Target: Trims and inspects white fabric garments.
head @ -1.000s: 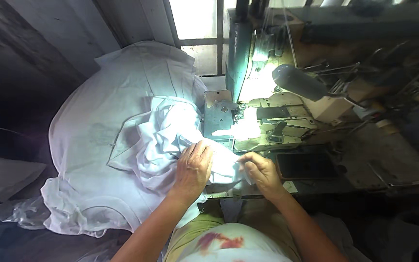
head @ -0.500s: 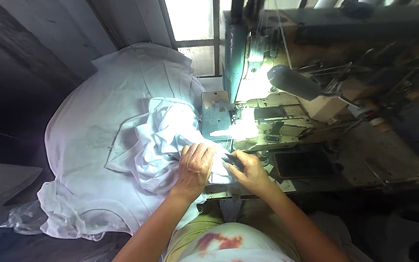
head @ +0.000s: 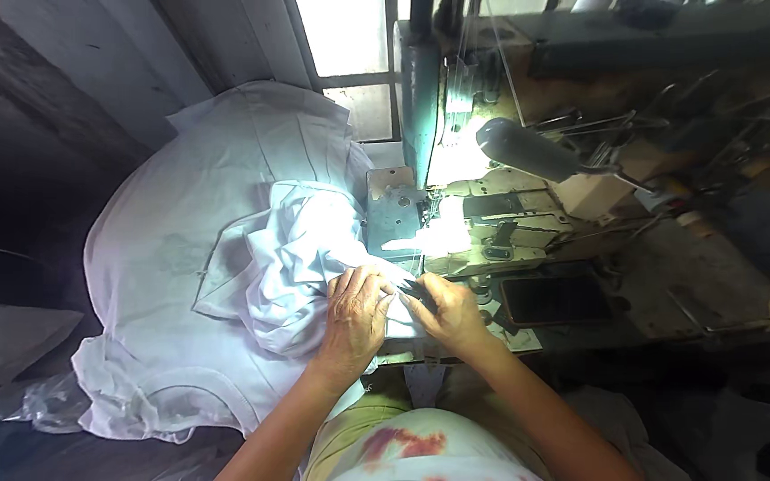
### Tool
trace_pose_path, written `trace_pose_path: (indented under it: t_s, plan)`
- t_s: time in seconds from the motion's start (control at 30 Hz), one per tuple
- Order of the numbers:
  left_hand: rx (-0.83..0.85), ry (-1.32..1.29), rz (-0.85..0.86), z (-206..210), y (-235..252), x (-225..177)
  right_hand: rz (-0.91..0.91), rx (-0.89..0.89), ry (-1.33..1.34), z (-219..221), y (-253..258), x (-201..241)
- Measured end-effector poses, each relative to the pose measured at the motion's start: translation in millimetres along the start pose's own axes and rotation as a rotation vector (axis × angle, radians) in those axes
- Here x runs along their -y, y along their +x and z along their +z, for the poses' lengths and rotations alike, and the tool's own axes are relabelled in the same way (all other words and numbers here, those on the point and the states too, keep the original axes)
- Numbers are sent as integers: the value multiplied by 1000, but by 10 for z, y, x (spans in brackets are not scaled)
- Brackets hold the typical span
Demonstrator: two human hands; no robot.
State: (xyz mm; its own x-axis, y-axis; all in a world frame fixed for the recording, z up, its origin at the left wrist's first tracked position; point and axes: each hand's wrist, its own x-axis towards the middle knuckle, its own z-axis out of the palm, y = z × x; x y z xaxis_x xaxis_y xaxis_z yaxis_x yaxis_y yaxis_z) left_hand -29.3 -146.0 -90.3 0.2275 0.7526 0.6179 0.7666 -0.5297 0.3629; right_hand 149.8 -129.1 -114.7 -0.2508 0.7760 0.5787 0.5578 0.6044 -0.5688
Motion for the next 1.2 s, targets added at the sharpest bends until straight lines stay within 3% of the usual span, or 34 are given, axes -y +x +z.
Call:
trace_pose_path:
  t_s: [0.4,0.5,0.63,0.77,0.83,0.93,1.07,1.13,1.2]
  plan:
    - [7,10,52,-57,-45,-92,-40,16,22,34,-11,-20]
    - [-67,-10,116,-102,-37,-114,-60,27,-49,-6,-40,-7]
    - [-202,75,110,-216,117,-122,37,-100,-148,-196,-175,-69]
    - [36,86,-53,-150,280,90,164,-88,-258,-274,-384,-135]
    - [59,-22,-22,-268,327,162,168,-45,-306,-210,-444,-150]
    - [35,-163,1,-815,404,251,159,-1,-369,-130,-473,-188]
    - [-373,-112,20,-2068,525,594,55,-40,-444,-33,-505,-343]
    - [-368,-218,-1,-2602,560,653,-29,-85,-476,-1,-507,-363]
    - [-298,-294,-27,-2874,570,709,-109,-112,-427,19,-452,-305]
